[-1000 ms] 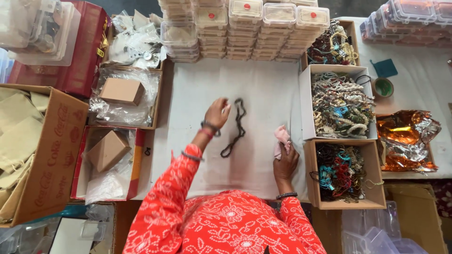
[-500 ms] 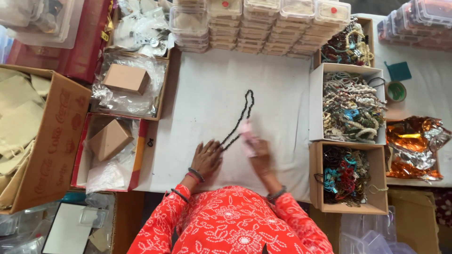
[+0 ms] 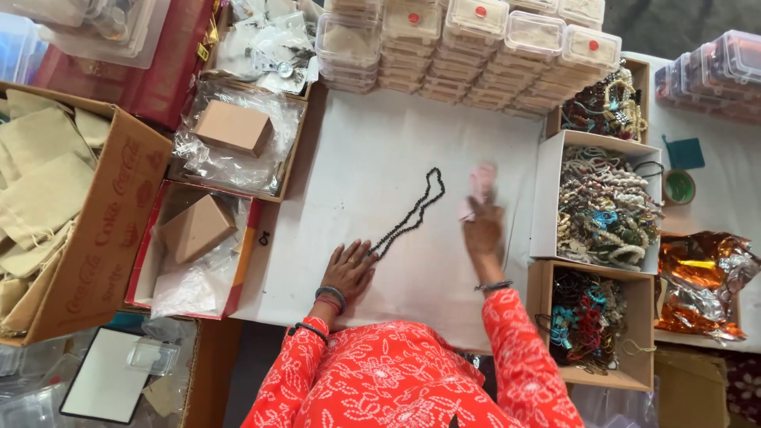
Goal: The person cleans a beaded necklace with a pink cloth, then places it into a small plastic bag. They put the bagged necklace into a beige cloth pouch and fold the pouch. Finally, they place the pouch into a small plastic container and close the lid.
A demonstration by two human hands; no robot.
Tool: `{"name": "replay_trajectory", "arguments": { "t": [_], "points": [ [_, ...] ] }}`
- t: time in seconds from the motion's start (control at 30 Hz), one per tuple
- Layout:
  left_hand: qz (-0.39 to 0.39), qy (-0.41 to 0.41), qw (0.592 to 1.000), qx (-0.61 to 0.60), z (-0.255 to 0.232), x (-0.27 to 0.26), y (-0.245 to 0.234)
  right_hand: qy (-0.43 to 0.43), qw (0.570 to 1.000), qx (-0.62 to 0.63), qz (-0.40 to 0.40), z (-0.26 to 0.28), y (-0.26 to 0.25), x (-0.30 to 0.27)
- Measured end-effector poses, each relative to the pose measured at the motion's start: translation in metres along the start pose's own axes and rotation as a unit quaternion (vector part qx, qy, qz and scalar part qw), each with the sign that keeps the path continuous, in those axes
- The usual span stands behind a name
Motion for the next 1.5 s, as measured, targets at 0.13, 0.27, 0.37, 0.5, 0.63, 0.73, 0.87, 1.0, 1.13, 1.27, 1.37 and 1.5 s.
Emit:
{"name": "replay_trajectory", "arguments": {
  "t": [0.13,0.27,0.37,0.5,0.63,0.73,0.87,1.0,1.13,1.27,1.37,1.5],
  "points": [
    [-0.006,0.001,1.0,0.007,0.001,0.001,0.004,-0.223,0.974,0.033,0.014,0.081,0.053,-0.059],
    [0.052,-0.025,0.998,-0.019,0.006,0.003,0.007,-0.406,0.913,0.01,0.043,0.13,0.051,-0.061],
    [0.039,-0.025,0.998,-0.032,0.004,0.0,0.005,-0.324,0.946,0.014,0.02,0.086,0.045,-0.005],
    [-0.032,0.003,0.999,-0.011,0.001,0.0,0.002,-0.16,0.987,-0.025,0.013,0.057,-0.02,0.029],
    [-0.017,0.004,1.0,-0.018,0.002,0.001,0.002,-0.054,0.997,-0.046,0.017,0.076,-0.034,0.013],
    [-0.012,-0.003,1.0,-0.015,0.001,0.001,0.001,-0.215,0.971,-0.058,0.086,0.113,-0.008,-0.024],
    [-0.015,0.002,1.0,-0.011,0.003,0.001,0.003,-0.331,0.94,-0.063,0.056,0.094,0.029,-0.009],
    [-0.03,0.003,0.999,-0.016,0.004,0.001,0.007,-0.205,0.978,-0.017,0.012,0.042,0.037,0.039],
    [-0.039,0.005,0.999,-0.014,0.003,0.001,0.001,-0.069,0.996,0.028,0.042,0.037,0.018,0.053],
    [-0.033,0.0,0.999,-0.014,0.001,0.0,-0.001,-0.067,0.993,-0.045,0.09,0.061,-0.004,0.048],
    [-0.03,-0.001,0.999,-0.014,0.001,-0.001,-0.003,-0.113,0.994,-0.006,-0.002,0.068,-0.021,0.056],
    [-0.028,-0.004,0.999,-0.019,-0.001,0.0,-0.004,-0.204,0.973,-0.088,0.065,0.07,-0.006,0.061]
  ]
}}
Point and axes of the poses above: each hand's wrist, its own x-axis towards the middle knuckle, its own y-axis out of the palm, z = x × y, the point moved 2 cm from there along x, towards the middle knuckle, and after that the axes turned 15 degrees about z, right-handed, at the moved point
